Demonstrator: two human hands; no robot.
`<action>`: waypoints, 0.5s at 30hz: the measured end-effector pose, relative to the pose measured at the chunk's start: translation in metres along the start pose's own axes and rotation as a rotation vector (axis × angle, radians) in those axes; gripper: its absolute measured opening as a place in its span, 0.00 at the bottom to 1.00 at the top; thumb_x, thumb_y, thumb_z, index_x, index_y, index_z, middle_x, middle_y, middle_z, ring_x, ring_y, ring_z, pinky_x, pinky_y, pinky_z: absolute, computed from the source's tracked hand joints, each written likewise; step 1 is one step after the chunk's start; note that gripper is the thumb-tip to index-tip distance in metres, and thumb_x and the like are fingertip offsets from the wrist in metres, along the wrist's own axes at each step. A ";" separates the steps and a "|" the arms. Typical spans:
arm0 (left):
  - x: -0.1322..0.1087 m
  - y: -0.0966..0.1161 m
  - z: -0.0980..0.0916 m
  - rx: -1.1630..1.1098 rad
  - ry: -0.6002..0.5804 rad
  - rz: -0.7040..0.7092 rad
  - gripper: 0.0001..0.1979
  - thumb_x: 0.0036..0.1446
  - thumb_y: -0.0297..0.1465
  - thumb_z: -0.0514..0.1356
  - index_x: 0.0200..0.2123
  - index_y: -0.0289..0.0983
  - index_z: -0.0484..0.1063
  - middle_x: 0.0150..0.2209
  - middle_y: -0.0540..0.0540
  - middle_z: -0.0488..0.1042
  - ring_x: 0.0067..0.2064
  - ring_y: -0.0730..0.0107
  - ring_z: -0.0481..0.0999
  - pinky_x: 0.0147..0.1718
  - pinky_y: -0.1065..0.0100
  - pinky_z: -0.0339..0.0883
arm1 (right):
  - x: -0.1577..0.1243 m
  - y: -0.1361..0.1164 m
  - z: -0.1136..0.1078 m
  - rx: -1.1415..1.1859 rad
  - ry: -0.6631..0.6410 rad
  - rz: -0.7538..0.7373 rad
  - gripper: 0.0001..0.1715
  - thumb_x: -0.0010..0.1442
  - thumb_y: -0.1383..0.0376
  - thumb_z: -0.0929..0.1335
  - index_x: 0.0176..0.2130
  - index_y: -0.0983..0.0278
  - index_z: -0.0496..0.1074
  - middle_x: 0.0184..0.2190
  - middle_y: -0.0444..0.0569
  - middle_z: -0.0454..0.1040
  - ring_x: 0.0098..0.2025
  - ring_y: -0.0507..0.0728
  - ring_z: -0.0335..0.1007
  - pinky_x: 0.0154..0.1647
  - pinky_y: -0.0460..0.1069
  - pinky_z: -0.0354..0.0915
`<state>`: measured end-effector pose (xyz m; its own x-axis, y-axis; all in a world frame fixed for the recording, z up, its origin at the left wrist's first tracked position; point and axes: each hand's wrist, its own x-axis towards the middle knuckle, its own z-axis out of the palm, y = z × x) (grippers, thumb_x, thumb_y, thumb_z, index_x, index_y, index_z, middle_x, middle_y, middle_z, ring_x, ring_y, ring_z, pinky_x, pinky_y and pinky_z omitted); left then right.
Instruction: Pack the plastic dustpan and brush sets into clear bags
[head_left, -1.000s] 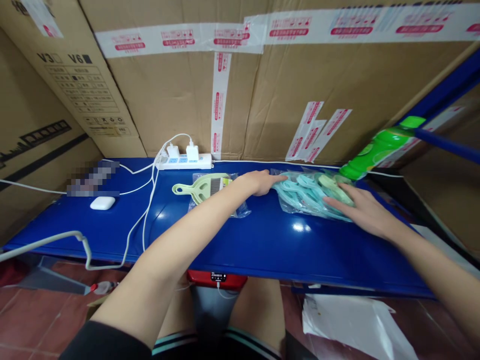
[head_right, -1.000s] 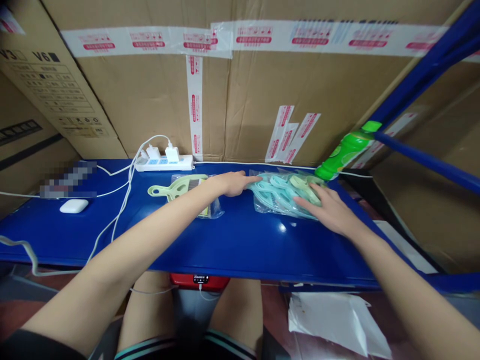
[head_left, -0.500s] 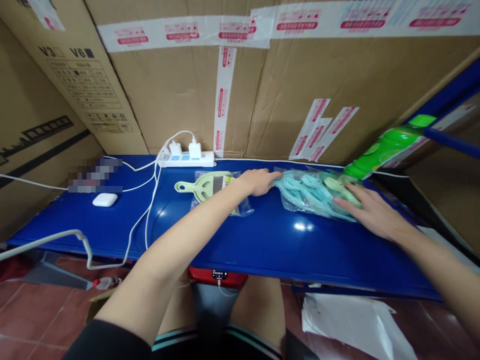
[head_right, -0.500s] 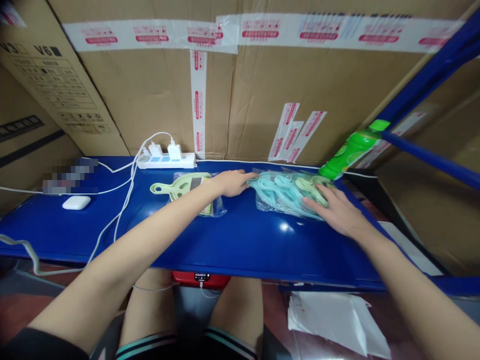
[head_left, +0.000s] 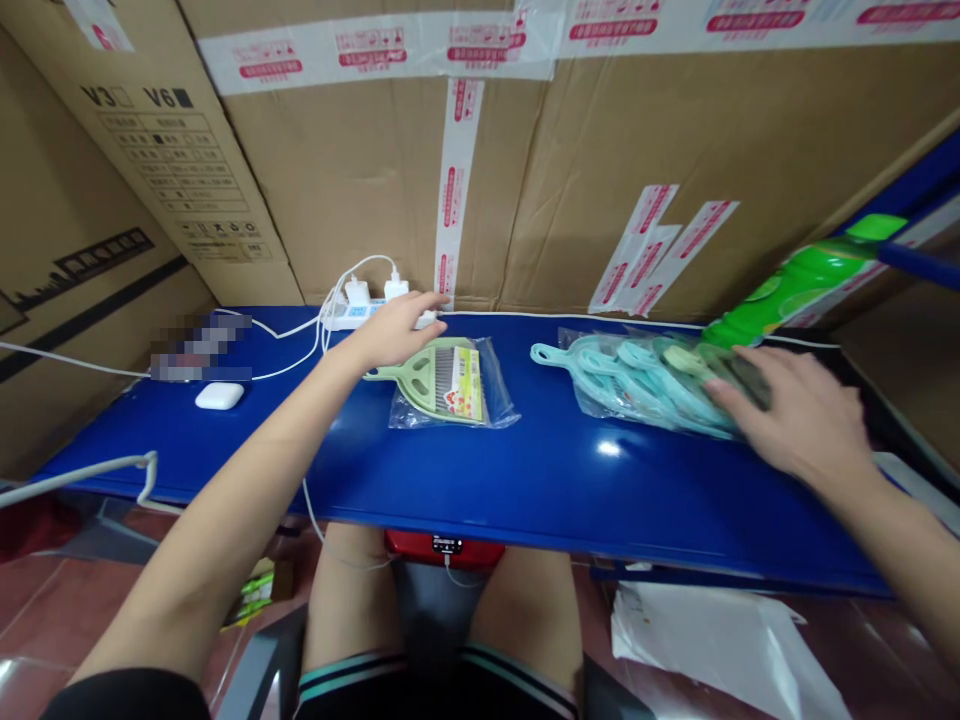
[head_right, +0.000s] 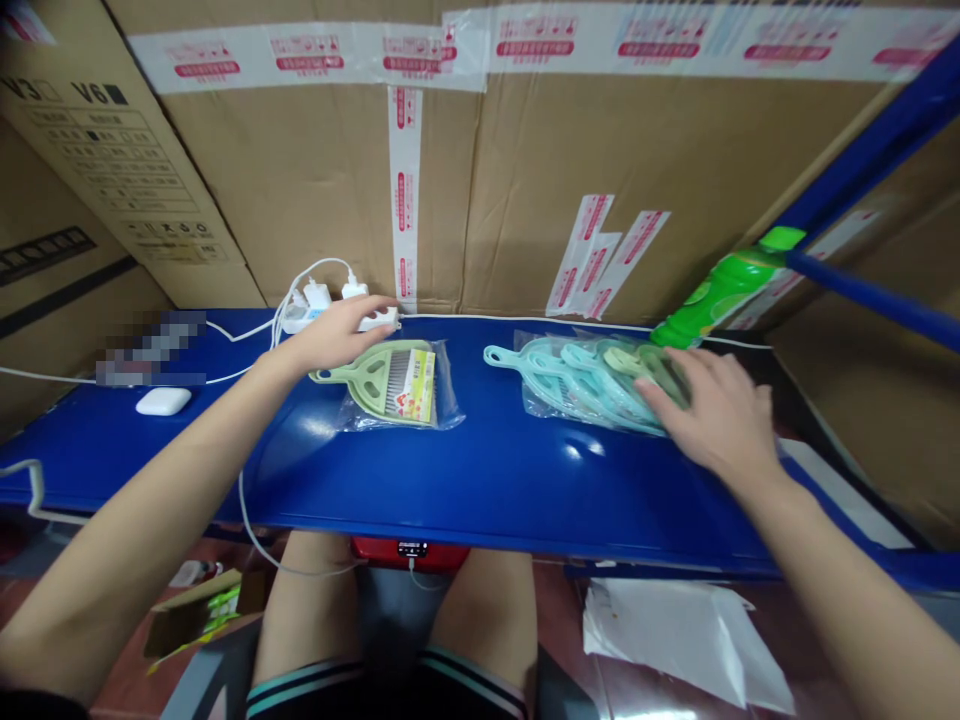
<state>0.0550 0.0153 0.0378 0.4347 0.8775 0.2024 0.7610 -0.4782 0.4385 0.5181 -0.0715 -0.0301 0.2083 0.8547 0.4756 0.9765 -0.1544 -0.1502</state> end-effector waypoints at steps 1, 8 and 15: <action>-0.008 -0.008 -0.006 0.009 -0.005 -0.036 0.27 0.69 0.35 0.57 0.69 0.35 0.72 0.66 0.36 0.77 0.67 0.56 0.76 0.74 0.50 0.68 | 0.005 0.000 0.004 0.032 0.191 -0.045 0.38 0.63 0.40 0.57 0.52 0.61 0.76 0.55 0.66 0.78 0.63 0.73 0.73 0.67 0.73 0.66; -0.042 -0.041 -0.021 -0.014 -0.068 -0.103 0.37 0.55 0.26 0.56 0.70 0.32 0.71 0.64 0.35 0.78 0.65 0.57 0.79 0.70 0.53 0.73 | 0.021 -0.136 -0.013 0.343 0.927 -0.620 0.26 0.70 0.47 0.61 0.39 0.61 0.78 0.36 0.55 0.79 0.41 0.59 0.76 0.51 0.58 0.67; -0.054 -0.061 -0.006 -0.003 -0.181 -0.022 0.42 0.51 0.31 0.61 0.72 0.36 0.69 0.63 0.35 0.80 0.64 0.53 0.80 0.67 0.52 0.75 | 0.015 -0.295 -0.018 0.427 -0.428 -0.216 0.20 0.70 0.59 0.64 0.51 0.64 0.81 0.43 0.56 0.83 0.43 0.59 0.78 0.50 0.53 0.70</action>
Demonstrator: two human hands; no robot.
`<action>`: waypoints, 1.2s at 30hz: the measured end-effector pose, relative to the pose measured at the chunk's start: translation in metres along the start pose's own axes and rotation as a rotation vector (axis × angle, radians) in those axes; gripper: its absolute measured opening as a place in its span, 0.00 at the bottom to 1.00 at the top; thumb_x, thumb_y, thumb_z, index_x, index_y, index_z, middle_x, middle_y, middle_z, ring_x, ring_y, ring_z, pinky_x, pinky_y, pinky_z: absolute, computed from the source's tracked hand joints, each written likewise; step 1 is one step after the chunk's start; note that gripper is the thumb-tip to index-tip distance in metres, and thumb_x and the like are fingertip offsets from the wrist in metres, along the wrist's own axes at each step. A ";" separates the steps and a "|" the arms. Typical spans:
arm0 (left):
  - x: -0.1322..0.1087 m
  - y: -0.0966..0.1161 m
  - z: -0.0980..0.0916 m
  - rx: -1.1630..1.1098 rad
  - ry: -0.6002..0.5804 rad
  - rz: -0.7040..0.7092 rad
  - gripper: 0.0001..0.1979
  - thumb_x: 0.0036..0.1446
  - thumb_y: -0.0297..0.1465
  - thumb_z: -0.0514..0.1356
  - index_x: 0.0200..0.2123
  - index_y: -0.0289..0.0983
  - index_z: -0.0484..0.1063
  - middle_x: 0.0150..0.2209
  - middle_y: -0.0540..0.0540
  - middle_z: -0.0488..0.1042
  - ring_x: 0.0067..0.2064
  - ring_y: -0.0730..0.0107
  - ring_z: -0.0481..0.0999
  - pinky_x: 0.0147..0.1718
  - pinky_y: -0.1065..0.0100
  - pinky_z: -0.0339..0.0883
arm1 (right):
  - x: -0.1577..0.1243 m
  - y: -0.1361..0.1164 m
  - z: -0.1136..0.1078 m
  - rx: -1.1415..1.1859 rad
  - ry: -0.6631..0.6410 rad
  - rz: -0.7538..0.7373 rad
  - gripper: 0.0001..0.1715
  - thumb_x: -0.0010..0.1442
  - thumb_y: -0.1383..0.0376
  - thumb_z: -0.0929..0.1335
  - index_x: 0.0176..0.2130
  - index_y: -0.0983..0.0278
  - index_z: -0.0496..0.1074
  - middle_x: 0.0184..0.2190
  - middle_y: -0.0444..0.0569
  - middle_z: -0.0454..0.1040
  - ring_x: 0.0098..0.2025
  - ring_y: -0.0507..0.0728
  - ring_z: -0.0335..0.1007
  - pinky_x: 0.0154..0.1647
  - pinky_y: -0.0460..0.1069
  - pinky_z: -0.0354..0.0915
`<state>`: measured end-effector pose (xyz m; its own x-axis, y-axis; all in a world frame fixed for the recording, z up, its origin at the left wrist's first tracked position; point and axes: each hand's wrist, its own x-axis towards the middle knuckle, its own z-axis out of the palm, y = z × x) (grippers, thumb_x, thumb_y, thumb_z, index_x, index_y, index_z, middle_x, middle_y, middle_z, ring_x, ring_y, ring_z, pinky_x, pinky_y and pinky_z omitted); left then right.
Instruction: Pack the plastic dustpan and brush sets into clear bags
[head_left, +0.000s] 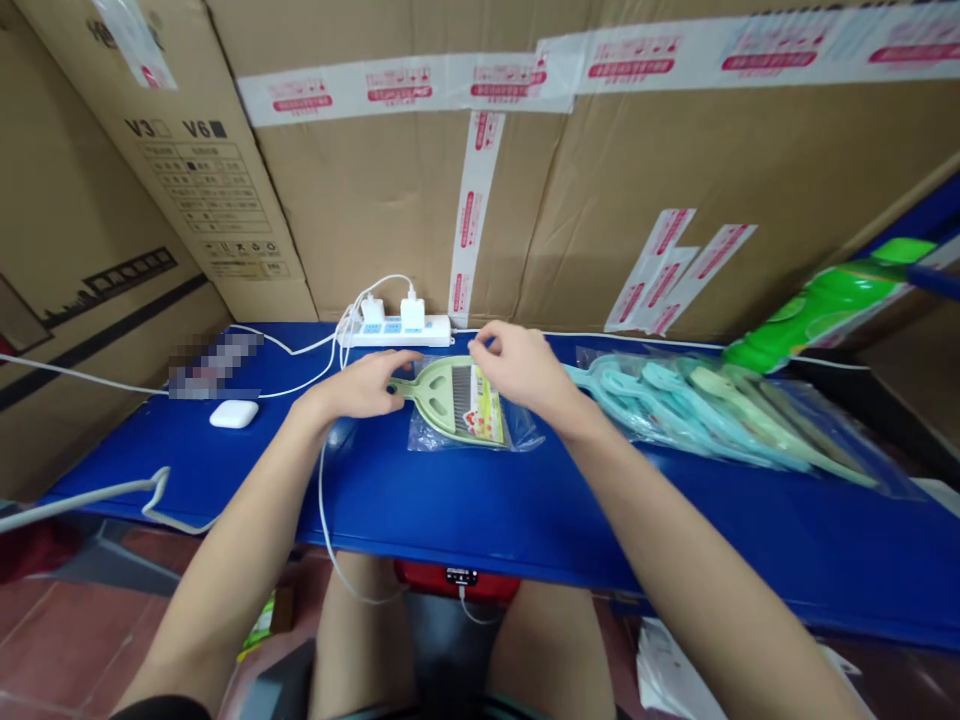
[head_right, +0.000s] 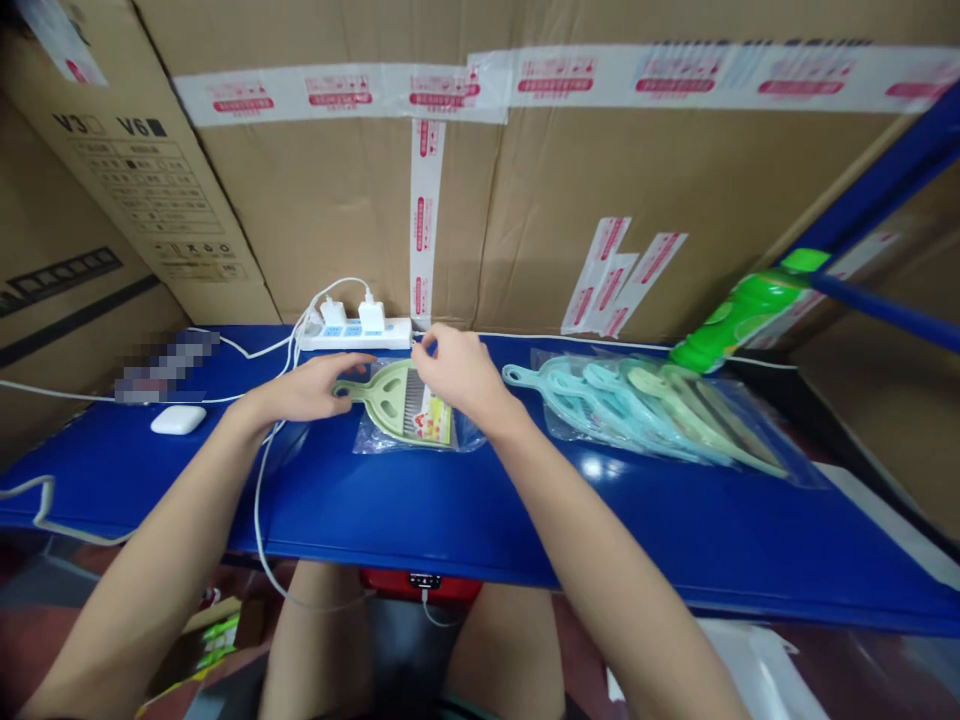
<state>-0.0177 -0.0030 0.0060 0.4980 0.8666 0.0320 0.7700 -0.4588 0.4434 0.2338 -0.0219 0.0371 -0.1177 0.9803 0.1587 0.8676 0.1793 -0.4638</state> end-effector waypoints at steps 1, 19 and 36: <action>-0.001 -0.001 0.002 -0.004 0.000 0.005 0.42 0.52 0.31 0.61 0.72 0.36 0.68 0.62 0.36 0.80 0.63 0.53 0.81 0.66 0.52 0.75 | 0.003 -0.003 0.006 -0.023 -0.037 0.053 0.19 0.69 0.62 0.65 0.50 0.66 0.81 0.46 0.60 0.83 0.46 0.62 0.80 0.53 0.55 0.71; 0.010 0.002 0.019 0.020 0.072 -0.112 0.38 0.56 0.30 0.62 0.71 0.33 0.71 0.66 0.34 0.78 0.67 0.44 0.80 0.71 0.43 0.72 | 0.012 0.036 0.031 0.589 -0.184 0.473 0.15 0.62 0.73 0.73 0.50 0.68 0.77 0.27 0.46 0.74 0.25 0.50 0.70 0.31 0.47 0.77; 0.006 0.000 0.015 -0.183 0.232 -0.039 0.37 0.55 0.30 0.64 0.69 0.34 0.73 0.66 0.38 0.79 0.63 0.56 0.80 0.72 0.52 0.71 | 0.006 0.026 0.019 0.927 -0.198 0.470 0.17 0.70 0.71 0.64 0.54 0.69 0.77 0.38 0.53 0.83 0.34 0.50 0.76 0.43 0.46 0.74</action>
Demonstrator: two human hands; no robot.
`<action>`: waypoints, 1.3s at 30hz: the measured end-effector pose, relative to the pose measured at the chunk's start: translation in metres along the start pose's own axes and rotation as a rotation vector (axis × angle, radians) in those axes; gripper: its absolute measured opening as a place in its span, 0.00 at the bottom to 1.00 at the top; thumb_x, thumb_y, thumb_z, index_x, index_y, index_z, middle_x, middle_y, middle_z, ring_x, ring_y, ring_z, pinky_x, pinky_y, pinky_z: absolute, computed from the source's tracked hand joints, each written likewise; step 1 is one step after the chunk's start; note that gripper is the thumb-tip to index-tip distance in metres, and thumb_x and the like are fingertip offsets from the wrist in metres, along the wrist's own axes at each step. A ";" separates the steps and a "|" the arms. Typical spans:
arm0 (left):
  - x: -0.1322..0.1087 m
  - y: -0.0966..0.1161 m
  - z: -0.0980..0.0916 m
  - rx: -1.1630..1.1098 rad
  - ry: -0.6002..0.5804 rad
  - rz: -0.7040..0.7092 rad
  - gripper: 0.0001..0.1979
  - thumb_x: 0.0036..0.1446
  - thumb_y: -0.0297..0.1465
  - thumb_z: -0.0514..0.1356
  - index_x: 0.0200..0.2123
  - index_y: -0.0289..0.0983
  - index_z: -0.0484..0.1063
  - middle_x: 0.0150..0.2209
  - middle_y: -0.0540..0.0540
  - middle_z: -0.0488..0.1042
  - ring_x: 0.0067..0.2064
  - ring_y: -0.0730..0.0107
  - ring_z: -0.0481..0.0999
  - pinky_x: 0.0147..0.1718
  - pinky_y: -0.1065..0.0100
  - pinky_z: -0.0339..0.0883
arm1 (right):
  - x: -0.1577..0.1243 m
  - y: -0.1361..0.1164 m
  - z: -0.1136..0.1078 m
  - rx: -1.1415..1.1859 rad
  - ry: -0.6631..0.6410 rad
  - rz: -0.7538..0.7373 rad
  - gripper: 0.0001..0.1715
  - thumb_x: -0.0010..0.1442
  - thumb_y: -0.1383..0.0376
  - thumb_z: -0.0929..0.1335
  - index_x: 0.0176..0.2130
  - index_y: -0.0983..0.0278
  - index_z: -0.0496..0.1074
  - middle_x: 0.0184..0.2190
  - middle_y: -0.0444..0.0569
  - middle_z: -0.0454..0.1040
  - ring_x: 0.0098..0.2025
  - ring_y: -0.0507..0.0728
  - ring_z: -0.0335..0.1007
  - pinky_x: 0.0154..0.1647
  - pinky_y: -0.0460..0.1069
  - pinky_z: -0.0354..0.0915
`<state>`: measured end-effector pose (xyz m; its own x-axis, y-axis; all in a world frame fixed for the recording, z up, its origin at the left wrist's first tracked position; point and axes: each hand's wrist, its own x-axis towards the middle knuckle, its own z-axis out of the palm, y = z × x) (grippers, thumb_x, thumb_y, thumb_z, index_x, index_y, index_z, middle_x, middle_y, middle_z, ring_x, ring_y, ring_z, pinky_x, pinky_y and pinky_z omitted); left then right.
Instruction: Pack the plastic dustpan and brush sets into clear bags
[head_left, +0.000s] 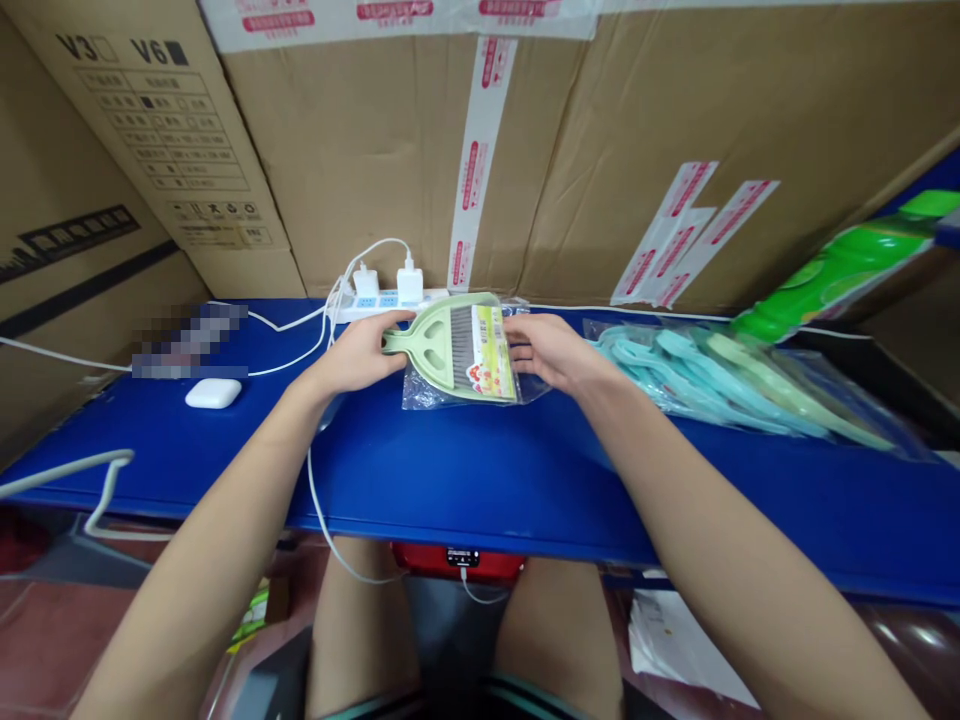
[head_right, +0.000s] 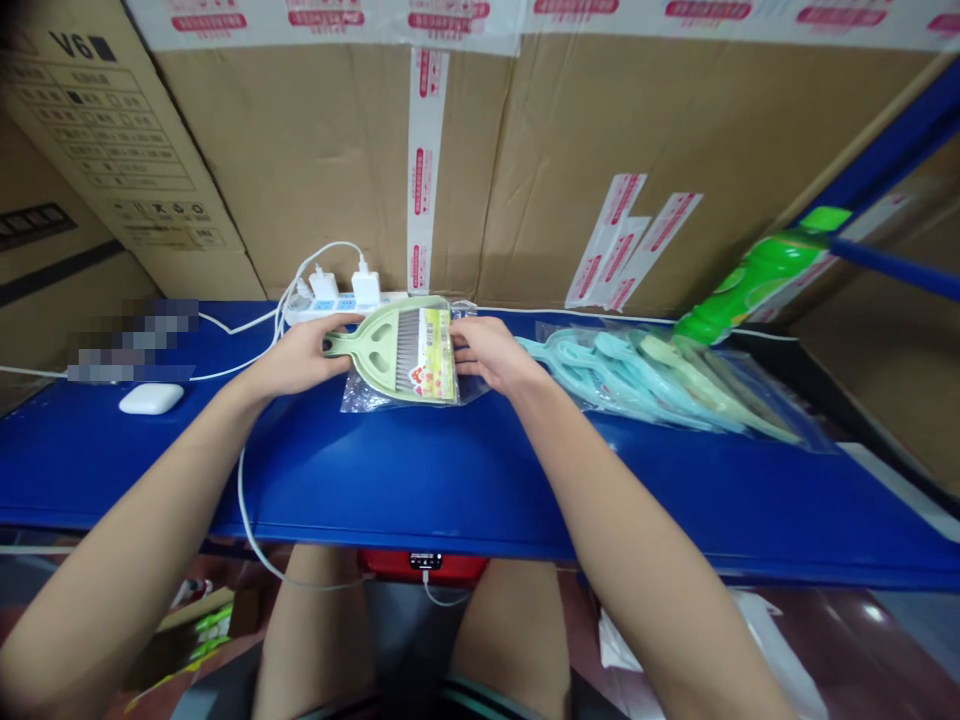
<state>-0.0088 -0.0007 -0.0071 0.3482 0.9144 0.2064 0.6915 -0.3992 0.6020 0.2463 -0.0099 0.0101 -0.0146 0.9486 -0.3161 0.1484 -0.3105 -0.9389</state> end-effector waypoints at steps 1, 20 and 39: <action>0.000 0.000 0.000 0.002 0.004 0.001 0.37 0.55 0.30 0.65 0.69 0.34 0.73 0.66 0.37 0.78 0.64 0.56 0.80 0.72 0.52 0.71 | 0.000 0.000 0.000 -0.007 0.003 0.000 0.17 0.70 0.71 0.64 0.54 0.69 0.77 0.39 0.54 0.83 0.34 0.50 0.77 0.43 0.46 0.74; -0.003 0.010 -0.003 0.045 0.044 -0.091 0.39 0.50 0.30 0.69 0.68 0.36 0.75 0.53 0.39 0.83 0.52 0.56 0.81 0.67 0.48 0.73 | 0.004 0.010 -0.001 0.040 -0.164 0.099 0.20 0.71 0.71 0.68 0.60 0.67 0.76 0.43 0.55 0.85 0.40 0.54 0.84 0.54 0.53 0.82; 0.001 0.022 0.006 -0.907 0.176 -0.503 0.48 0.53 0.31 0.74 0.74 0.46 0.60 0.56 0.39 0.82 0.42 0.72 0.83 0.44 0.68 0.82 | 0.001 0.005 0.010 0.247 -0.185 -0.068 0.26 0.71 0.74 0.63 0.66 0.67 0.69 0.56 0.58 0.82 0.53 0.57 0.84 0.61 0.55 0.80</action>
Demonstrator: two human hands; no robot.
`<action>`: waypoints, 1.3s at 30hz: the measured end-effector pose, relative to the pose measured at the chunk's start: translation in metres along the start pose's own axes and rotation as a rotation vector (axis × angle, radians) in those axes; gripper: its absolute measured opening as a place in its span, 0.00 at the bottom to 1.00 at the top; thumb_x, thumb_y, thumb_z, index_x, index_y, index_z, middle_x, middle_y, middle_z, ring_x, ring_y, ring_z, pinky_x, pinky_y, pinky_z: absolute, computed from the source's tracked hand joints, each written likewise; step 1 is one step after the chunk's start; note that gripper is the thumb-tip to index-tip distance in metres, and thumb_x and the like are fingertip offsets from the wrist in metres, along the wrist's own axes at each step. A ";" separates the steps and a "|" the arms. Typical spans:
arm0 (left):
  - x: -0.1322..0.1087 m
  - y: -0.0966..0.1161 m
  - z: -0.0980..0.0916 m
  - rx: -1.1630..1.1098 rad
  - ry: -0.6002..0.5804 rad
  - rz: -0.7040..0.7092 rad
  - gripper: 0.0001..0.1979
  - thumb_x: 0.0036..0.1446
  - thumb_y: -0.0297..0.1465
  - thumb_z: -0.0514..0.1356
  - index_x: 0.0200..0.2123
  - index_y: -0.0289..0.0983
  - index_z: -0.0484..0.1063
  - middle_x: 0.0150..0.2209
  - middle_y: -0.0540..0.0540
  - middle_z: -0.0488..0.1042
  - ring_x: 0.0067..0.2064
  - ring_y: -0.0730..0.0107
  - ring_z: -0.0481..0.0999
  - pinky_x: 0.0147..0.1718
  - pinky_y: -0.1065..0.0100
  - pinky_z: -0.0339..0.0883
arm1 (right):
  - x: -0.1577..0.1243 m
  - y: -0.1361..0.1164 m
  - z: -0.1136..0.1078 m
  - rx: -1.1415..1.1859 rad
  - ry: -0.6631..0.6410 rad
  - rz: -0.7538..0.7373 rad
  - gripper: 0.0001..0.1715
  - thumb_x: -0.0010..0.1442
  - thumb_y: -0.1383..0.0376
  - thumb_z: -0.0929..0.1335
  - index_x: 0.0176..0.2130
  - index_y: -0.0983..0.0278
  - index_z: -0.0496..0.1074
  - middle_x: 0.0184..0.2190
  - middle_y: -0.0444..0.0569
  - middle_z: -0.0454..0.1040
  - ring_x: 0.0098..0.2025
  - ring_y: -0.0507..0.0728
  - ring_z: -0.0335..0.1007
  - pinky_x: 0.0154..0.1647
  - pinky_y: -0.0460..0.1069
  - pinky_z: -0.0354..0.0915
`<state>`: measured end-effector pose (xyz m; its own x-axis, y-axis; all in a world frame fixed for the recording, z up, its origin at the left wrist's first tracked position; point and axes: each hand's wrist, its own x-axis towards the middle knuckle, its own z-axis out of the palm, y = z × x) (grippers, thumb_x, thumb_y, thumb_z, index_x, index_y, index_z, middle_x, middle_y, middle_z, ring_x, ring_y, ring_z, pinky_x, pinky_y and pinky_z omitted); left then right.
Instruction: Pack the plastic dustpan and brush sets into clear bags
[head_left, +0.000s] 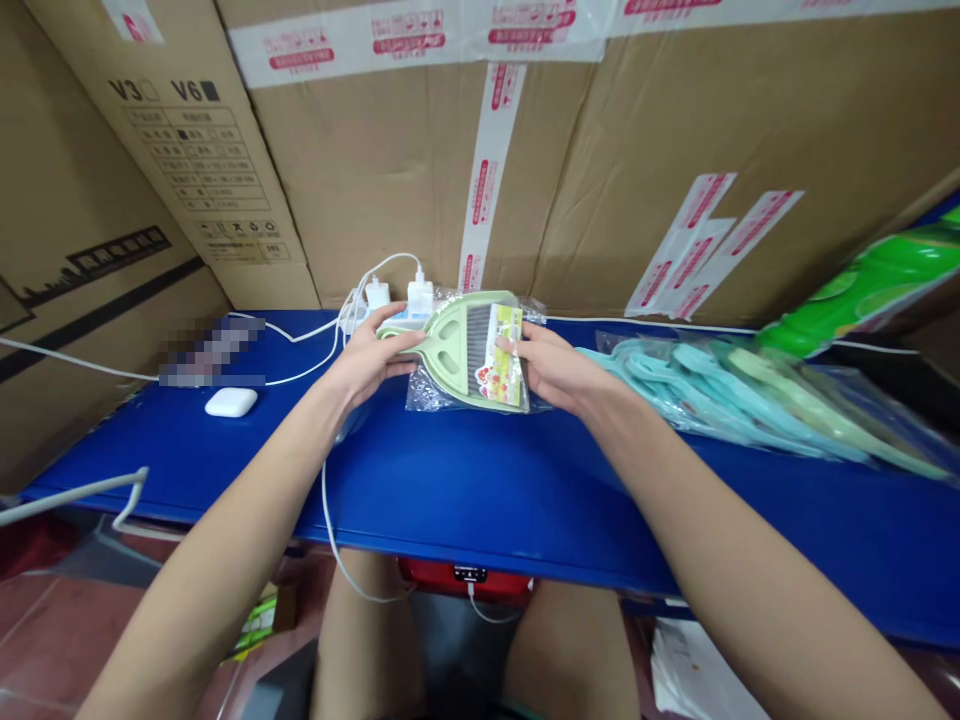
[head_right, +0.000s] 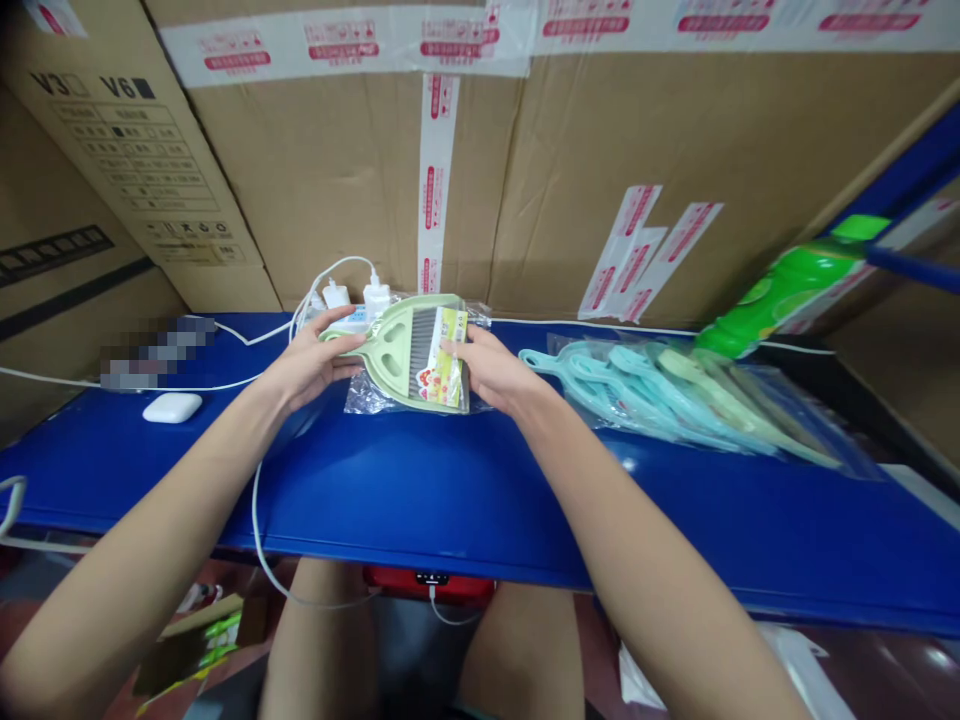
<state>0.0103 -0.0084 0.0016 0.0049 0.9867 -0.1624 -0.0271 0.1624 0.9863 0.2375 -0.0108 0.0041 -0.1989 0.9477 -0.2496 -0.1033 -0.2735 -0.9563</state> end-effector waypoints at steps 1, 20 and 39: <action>0.000 0.001 -0.002 0.005 -0.010 -0.014 0.45 0.54 0.33 0.74 0.73 0.46 0.63 0.56 0.40 0.82 0.41 0.73 0.82 0.42 0.69 0.81 | 0.000 0.000 0.000 0.000 -0.001 -0.001 0.26 0.71 0.74 0.64 0.66 0.66 0.69 0.56 0.57 0.82 0.52 0.57 0.84 0.62 0.55 0.80; -0.001 -0.004 -0.006 0.090 -0.134 -0.038 0.48 0.51 0.25 0.75 0.74 0.42 0.64 0.46 0.39 0.84 0.42 0.67 0.85 0.53 0.57 0.85 | -0.006 0.000 0.001 -0.208 0.012 -0.031 0.29 0.72 0.73 0.63 0.69 0.67 0.68 0.53 0.57 0.83 0.53 0.57 0.84 0.60 0.54 0.80; 0.000 -0.004 0.005 -0.138 0.053 -0.073 0.29 0.54 0.22 0.71 0.58 0.39 0.72 0.37 0.45 0.81 0.35 0.70 0.82 0.38 0.66 0.83 | 0.007 0.006 -0.012 0.028 0.059 -0.036 0.25 0.68 0.77 0.65 0.61 0.66 0.74 0.48 0.56 0.84 0.52 0.61 0.85 0.66 0.63 0.80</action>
<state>0.0154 -0.0086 -0.0018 -0.0403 0.9703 -0.2386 -0.1660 0.2290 0.9592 0.2476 -0.0041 -0.0052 -0.1366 0.9648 -0.2248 -0.1363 -0.2431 -0.9604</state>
